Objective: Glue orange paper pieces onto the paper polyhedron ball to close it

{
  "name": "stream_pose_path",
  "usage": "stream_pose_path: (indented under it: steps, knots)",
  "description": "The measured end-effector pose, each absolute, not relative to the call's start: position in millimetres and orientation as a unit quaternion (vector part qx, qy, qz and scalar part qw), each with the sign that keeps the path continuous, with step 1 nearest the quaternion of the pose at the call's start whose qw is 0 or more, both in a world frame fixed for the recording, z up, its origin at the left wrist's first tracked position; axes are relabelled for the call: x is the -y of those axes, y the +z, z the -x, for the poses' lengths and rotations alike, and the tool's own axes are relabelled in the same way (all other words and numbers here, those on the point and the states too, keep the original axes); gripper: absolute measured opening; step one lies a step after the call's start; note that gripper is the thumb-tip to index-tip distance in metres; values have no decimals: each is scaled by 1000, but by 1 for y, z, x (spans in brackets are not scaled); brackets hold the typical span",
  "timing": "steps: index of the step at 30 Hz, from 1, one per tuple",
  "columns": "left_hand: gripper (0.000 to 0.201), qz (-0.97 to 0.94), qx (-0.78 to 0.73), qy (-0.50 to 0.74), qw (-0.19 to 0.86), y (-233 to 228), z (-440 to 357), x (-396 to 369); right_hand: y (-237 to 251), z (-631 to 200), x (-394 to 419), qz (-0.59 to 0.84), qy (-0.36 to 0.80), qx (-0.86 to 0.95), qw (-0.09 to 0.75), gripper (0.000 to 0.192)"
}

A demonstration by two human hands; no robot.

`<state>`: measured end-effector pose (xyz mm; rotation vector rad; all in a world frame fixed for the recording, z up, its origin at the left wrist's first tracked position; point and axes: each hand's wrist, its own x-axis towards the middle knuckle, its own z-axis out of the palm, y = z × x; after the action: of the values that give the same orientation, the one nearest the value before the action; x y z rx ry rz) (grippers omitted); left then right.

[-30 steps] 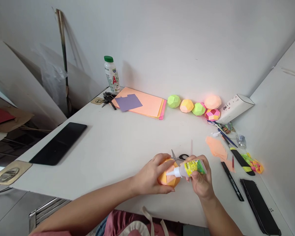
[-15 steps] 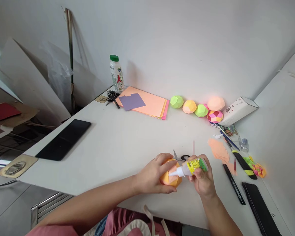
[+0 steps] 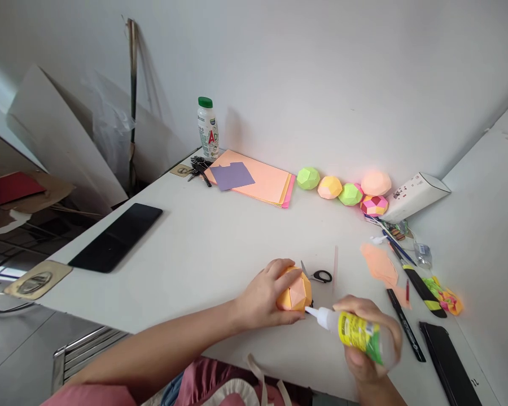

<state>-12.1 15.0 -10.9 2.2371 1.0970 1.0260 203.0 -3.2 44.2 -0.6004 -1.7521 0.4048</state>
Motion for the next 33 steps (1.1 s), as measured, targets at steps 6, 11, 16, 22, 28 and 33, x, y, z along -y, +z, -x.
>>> stream_pose_path:
  steps: [6, 11, 16, 22, 28, 33]
  knots:
    - [66, -791, -452, 370, 182, -8, 17, -23, 45, -217, -2, 346, -61, 796, 493, 34]
    - [65, -761, -489, 379, 194, -6, 23, -25, 38, -213, -22, 407, -40, 713, 570, 29]
    - [65, -750, -493, 391, 204, -7, 25, -25, 36, -215, -31, 454, -70, 702, 545, 26]
    - [66, -761, -487, 376, 206, -5, 22, -24, 39, -214, -31, 441, -97, 701, 552, 23]
    - [67, -777, -468, 370, 201, -6, 19, -22, 37, -215, -33, 456, -84, 694, 551, 25]
    - [67, -772, -464, 375, 219, -6, 19, -22, 33, -215, -33, 452, -68, 694, 556, 26]
